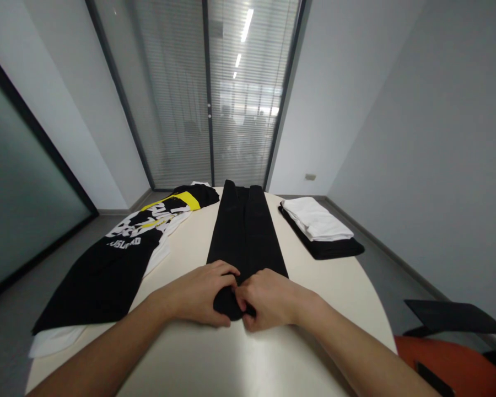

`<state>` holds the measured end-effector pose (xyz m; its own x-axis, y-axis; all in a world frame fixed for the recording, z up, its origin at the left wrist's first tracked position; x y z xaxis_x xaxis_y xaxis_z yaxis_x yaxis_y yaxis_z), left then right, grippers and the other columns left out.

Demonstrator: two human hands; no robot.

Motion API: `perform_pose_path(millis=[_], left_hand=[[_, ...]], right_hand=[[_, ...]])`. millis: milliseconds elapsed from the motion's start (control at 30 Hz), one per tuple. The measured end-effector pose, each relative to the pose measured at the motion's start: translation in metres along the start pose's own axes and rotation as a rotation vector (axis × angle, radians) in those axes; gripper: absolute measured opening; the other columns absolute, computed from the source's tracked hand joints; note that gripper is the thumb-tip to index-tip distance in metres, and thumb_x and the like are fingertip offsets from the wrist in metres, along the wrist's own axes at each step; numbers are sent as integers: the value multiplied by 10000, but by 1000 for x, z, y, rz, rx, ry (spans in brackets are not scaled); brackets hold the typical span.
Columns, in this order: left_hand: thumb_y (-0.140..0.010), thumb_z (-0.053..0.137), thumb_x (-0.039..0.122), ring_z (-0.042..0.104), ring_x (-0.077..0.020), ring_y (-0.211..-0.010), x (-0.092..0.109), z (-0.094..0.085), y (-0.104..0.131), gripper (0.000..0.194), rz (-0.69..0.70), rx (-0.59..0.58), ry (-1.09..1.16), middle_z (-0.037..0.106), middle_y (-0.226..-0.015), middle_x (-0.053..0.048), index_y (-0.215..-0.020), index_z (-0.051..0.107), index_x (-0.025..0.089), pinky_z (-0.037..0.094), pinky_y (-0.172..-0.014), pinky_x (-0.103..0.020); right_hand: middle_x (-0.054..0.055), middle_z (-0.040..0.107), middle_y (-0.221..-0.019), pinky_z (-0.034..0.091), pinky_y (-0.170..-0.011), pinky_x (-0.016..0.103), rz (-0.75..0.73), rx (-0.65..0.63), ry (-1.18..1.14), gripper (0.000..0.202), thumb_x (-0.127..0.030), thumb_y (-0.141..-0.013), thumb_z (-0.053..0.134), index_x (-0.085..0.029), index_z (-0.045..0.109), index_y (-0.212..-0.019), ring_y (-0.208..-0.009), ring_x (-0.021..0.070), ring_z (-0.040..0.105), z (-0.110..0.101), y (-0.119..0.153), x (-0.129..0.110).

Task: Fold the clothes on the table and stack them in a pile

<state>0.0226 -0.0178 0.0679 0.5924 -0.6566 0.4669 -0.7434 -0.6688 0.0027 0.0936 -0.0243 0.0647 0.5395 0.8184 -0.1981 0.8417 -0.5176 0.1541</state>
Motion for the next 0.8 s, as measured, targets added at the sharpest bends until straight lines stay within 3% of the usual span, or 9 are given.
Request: perform_pose_path(millis=[267, 533, 800], left_hand=[[-618, 863, 392, 496, -305, -1298, -2, 4, 0, 433, 11, 4, -31, 561, -1385, -107, -977, 702, 210, 407, -1102, -418], [-692, 802, 331, 498, -291, -1300, 3, 5, 0, 346, 23, 13, -40, 564, -1376, -100, -1009, 714, 222, 402, -1112, -414], [-709, 773, 322, 512, -294, -1288, 2, 4, 0, 339, 18, 39, -50, 576, -1371, -122, -1009, 694, 187, 410, -1106, -417]], right_hand=[[59, 739, -786, 421, -618, 290, -7, 5, 69, 157, -302, -748, 588, -201, 701, -790, -710, 226, 687, 0, -2, -4], [35, 744, -861, 454, -664, 288, 4, 5, 20, 210, -355, -746, 631, -222, 687, -897, -778, 231, 703, 1, -1, 0], [133, 750, -917, 463, -621, 324, 43, -14, 183, 274, -275, -803, 575, -149, 702, -1011, -763, 285, 716, 1, -4, -10]])
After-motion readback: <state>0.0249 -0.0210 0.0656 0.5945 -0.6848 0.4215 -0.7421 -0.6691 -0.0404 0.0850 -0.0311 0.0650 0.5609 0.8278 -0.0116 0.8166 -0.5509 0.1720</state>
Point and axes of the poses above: each hand's wrist, its own y-axis away from the middle knuckle, its own z-axis out of the palm, x = y × z, the point moved 9 cm from there along -y, towards the middle knuckle
